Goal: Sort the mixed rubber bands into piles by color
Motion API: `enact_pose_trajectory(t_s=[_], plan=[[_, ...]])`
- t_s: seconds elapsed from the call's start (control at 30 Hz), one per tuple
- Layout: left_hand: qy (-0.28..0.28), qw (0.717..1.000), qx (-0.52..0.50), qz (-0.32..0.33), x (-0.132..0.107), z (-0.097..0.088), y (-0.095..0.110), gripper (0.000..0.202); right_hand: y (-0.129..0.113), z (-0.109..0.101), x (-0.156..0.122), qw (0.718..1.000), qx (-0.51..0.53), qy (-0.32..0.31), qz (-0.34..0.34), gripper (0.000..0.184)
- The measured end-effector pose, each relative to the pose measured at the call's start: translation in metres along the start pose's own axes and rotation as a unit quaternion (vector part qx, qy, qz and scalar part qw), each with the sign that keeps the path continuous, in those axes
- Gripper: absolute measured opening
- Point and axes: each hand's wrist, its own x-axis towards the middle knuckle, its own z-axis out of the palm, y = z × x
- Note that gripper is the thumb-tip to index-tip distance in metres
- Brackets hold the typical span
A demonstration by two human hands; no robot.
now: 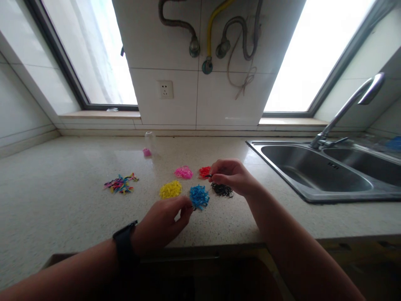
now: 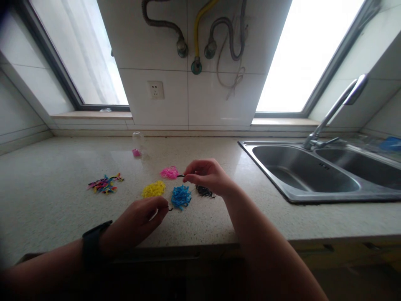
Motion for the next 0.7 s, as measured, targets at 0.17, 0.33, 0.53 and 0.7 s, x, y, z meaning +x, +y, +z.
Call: enact_pose_trajectory(t_s=[0.17, 0.33, 0.53, 0.7], plan=[[-0.008, 1.0, -0.008, -0.009, 0.0, 0.0, -0.001, 0.014, -0.001, -0.004, -0.001, 1.0, -0.012, 0.005, -0.024, 0.02], [-0.016, 1.0, -0.016, -0.009, 0.001, -0.001, -0.001, 0.014, -0.002, -0.006, -0.001, 0.998, -0.023, 0.003, -0.051, 0.018], [-0.019, 1.0, -0.024, -0.005, 0.0, -0.002, -0.001, 0.016, -0.006, -0.03, -0.004, 0.988, -0.149, 0.027, -0.022, 0.02], [-0.023, 0.999, -0.029, 0.0, -0.001, -0.002, -0.001, 0.016, 0.003, -0.065, -0.008, 0.947, -0.318, 0.031, 0.037, 0.019]])
